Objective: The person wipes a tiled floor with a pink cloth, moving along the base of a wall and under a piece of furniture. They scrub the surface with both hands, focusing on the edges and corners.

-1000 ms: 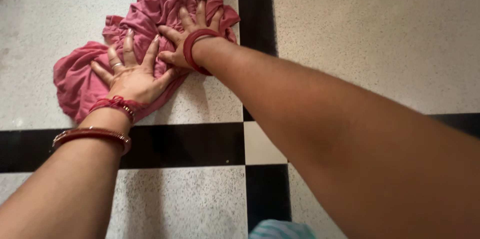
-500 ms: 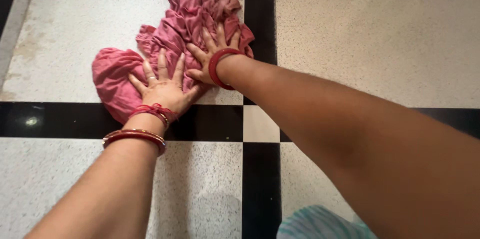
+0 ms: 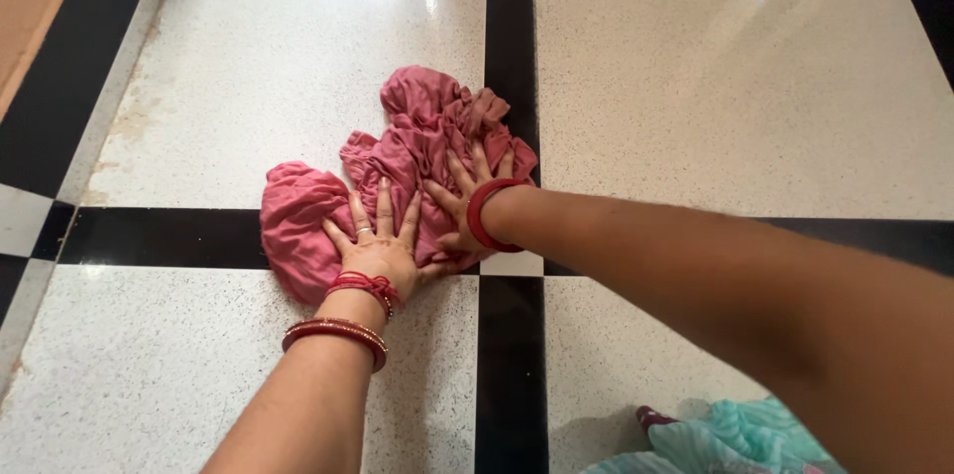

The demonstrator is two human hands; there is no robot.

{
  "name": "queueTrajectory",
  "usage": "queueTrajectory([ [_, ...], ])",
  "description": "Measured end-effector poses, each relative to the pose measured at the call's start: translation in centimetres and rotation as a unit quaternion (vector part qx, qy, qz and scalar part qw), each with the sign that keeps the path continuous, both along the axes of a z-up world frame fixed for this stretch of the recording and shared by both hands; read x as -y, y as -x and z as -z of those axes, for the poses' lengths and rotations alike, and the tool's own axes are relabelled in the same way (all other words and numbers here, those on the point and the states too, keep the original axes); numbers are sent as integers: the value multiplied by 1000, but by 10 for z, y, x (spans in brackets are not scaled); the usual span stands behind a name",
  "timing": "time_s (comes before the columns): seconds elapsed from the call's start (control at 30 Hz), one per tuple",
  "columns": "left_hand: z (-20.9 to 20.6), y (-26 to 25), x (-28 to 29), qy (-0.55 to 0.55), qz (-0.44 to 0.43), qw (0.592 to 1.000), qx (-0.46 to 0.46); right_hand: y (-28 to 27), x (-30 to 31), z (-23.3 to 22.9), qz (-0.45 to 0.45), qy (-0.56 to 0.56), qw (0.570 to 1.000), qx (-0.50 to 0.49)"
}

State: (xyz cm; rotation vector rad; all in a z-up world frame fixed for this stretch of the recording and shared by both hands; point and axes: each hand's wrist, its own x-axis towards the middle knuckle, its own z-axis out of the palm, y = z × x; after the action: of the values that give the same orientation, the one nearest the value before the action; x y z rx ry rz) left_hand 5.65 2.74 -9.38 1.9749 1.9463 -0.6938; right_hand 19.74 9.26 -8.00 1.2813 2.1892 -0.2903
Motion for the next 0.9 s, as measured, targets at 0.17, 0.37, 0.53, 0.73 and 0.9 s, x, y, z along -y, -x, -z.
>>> queueTrajectory([
  [0.17, 9, 2, 3, -41, 10, 999, 15, -8, 1, -9, -19, 20, 1000, 15],
  [0.37, 26, 9, 3, -98, -1, 994, 56, -13, -5, 2, -37, -13, 999, -17],
  [0.53, 38, 12, -7, -123, -23, 990, 65, -6, -17, 0, -27, -21, 999, -33],
  [0.73, 12, 3, -4, -52, -12, 997, 52, -5, -3, -19, -42, 2, 999, 16],
  [0.9, -16, -11, 4, 44, -17, 999, 16, -9, 12, -32, -51, 23, 997, 44],
])
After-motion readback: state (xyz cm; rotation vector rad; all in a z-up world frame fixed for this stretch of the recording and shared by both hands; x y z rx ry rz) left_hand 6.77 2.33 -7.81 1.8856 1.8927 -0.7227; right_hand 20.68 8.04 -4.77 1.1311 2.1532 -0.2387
